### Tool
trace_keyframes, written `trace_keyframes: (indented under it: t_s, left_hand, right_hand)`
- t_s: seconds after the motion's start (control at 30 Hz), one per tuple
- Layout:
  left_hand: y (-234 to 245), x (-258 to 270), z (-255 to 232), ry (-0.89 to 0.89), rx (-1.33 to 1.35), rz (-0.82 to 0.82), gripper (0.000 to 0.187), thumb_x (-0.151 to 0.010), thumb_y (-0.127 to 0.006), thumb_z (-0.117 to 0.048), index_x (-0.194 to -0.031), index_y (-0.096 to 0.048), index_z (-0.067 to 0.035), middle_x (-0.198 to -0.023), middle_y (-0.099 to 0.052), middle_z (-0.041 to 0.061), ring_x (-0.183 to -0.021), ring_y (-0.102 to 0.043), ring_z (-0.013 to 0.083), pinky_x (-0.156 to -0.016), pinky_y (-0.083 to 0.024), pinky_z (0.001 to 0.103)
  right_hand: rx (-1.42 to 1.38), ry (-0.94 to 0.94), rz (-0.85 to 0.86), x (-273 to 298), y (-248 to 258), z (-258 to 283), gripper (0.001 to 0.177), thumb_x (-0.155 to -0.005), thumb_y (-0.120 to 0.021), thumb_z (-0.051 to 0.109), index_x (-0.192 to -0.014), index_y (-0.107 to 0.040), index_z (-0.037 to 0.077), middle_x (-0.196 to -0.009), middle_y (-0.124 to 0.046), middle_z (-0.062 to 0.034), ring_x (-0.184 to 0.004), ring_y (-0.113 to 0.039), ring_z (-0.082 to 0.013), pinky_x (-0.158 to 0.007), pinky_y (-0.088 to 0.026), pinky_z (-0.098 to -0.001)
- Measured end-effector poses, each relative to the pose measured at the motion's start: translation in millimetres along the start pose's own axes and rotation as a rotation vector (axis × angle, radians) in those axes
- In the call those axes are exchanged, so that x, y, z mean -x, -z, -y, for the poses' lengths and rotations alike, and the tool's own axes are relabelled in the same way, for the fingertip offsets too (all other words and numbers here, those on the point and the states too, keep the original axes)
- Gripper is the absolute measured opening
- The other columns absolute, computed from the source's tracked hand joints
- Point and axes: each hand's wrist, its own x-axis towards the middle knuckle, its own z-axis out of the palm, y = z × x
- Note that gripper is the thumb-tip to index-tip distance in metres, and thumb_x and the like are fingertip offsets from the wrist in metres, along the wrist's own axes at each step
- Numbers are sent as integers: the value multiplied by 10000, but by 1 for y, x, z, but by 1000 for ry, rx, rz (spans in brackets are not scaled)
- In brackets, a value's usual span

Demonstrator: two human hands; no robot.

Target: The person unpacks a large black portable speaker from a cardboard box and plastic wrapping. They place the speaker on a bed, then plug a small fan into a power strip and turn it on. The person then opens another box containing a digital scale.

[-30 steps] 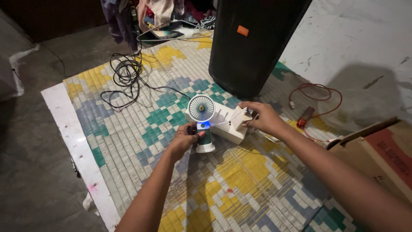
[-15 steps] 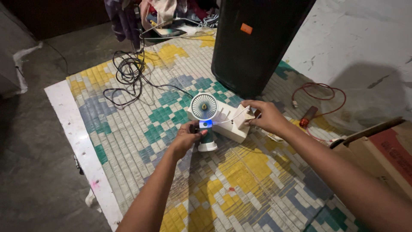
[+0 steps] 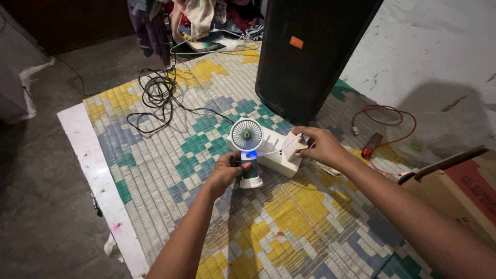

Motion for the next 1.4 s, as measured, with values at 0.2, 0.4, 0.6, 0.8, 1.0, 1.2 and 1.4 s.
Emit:
trace_keyframes:
  t_s: [0.2,0.4,0.6,0.8,1.0,1.2,1.4]
  left_hand:
    - [0,3,-3,11,-4,-10,415,-864,-688,14,-1274,-668,-46,-1095,-732,100,-882,-648,173,-723,-526,328]
    - [2,3,-3,-32,9,27,476,-832,-616,63,-1293,-656,-48,-1146,-738,96,-923,-673,175,-759,-539,324]
    - [-1,7,-9,29,-42,1,418,-904,-684,-17,-1319,-649,-42,-1179,-723,117,-989,-644,209,-814,-521,348]
    - [-1,5,-5,36,-21,-27,477,-856,-655,34,-1319,-632,-80,-1202,-728,69,-1060,-680,181,-886,-551,321]
    - [1,-1,5,-55,84,39,426,-855,-685,26,-1274,-666,-47,-1187,-737,73,-1050,-677,166,-868,-556,313]
    - [0,7,-1,-43,36,29,366,-886,-728,-25,-1248,-680,-36,-1120,-736,76,-949,-653,164,-774,-530,319]
    - [0,7,-3,-51,31,21,372,-871,-743,-54,-1237,-678,-63,-1113,-755,51,-930,-677,129,-763,-536,290]
  right_hand:
    - [26,-134,32,1,-1,1,688,-715,-860,157,-1363,-630,185,-1446,-615,-7,-955,-689,-215,-843,-589,-351]
    - [9,25,-3,-1,0,-1,675,-706,-869,135,-1344,-648,145,-1431,-631,-41,-1006,-687,-199,-850,-588,-359]
    - [18,-80,19,1,0,1,686,-711,-855,125,-1361,-640,169,-1409,-658,-16,-935,-688,-202,-838,-596,-351]
    - [14,-86,21,1,1,4,694,-704,-848,103,-1361,-639,183,-1434,-633,-2,-934,-678,-198,-830,-597,-353]
    - [14,-135,17,1,-2,2,695,-703,-864,131,-1360,-646,193,-1413,-652,0,-966,-693,-205,-848,-594,-348]
    - [35,-41,10,1,-1,1,703,-706,-862,146,-1372,-638,171,-1374,-669,-29,-961,-685,-189,-844,-585,-358]
    - [39,-97,25,1,0,6,706,-703,-872,173,-1368,-637,175,-1338,-688,-29,-909,-677,-205,-813,-592,-361]
